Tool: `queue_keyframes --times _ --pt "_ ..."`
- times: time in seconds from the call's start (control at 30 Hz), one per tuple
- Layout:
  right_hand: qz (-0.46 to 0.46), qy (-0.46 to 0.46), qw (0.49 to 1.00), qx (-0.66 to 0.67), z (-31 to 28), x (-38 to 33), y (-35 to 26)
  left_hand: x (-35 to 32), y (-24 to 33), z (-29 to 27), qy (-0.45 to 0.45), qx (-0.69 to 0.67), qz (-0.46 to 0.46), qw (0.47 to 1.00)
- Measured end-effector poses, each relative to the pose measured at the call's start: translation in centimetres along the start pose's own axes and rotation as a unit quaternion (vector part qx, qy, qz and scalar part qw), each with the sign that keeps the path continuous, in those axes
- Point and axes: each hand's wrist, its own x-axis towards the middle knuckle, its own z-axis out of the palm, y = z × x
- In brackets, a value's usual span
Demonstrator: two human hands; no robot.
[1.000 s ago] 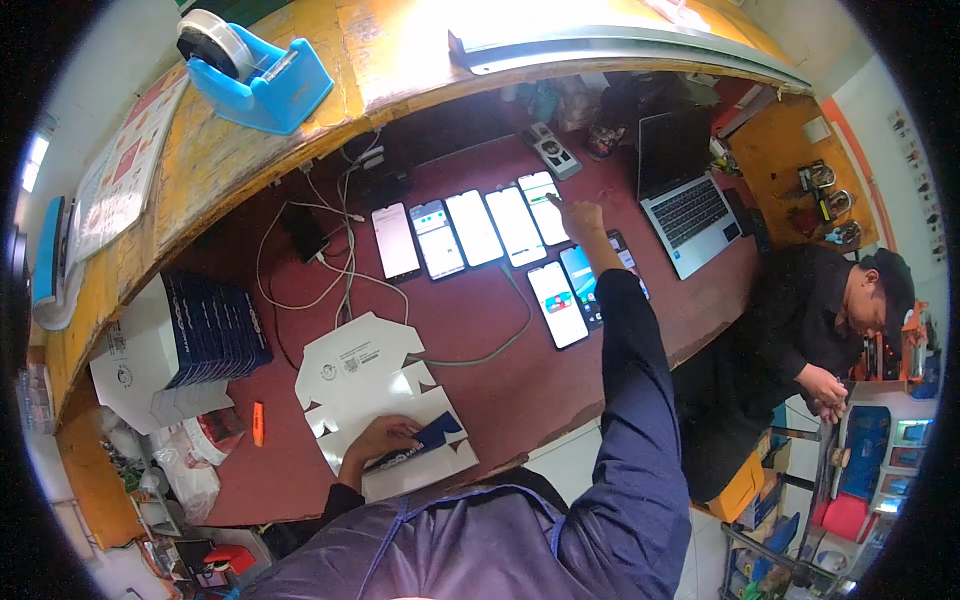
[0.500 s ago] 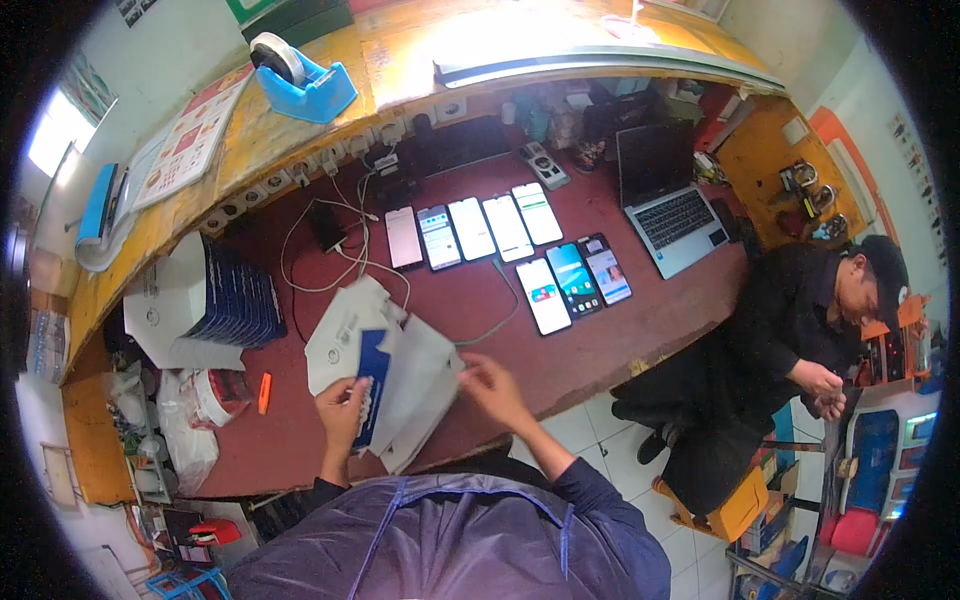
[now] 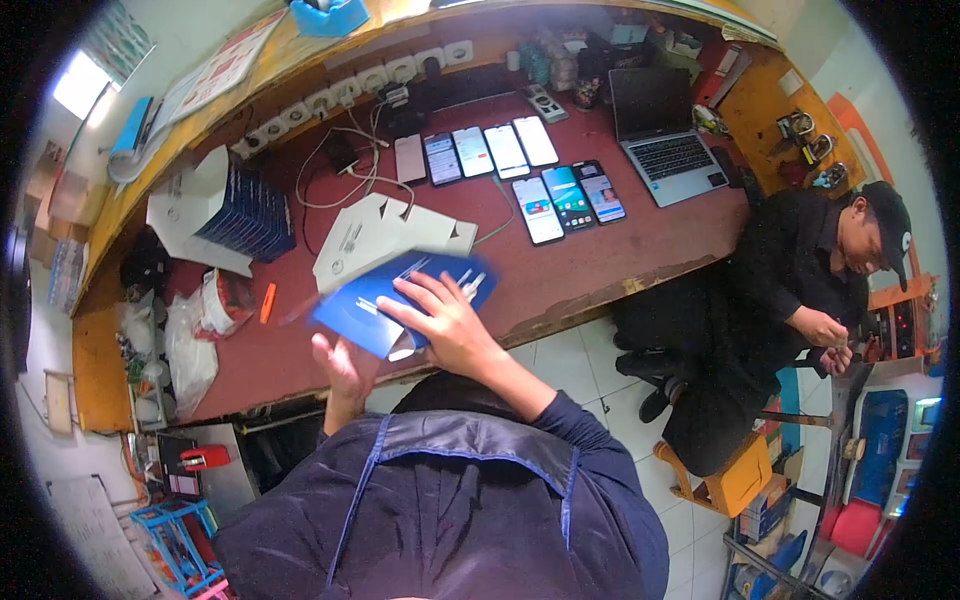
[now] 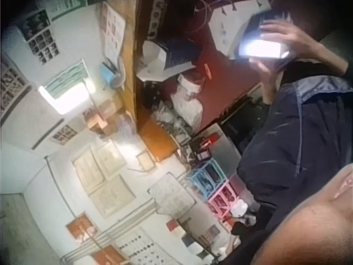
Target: The recorder folds and assembles a cardboard food container while checking a receipt in a kitchen prep area.
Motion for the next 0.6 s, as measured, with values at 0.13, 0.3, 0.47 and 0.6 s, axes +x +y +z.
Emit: queue_keyframes --times 0.13,0.3,0.47,0.6 --pt "-0.043 -0.039 0.998 0.017 -0.8 -1.0 -0.8 0.2 1.9 0.2 0.176 0.122 -0.074 0.974" --pt "0.039 0.215 0.893 0.394 1.3 -0.7 -3.7 0.6 1.7 1.4 0.214 0.119 0.088 0.966" --pt "0.147 0.308 0.846 0.409 3.5 0.3 -7.0 0.1 3.8 1.4 0.170 0.040 0.075 0.982" --pt "-0.031 0.282 0.936 0.209 4.0 1.5 -7.4 -1.7 6.6 1.1 0.081 0.268 0.131 0.951"
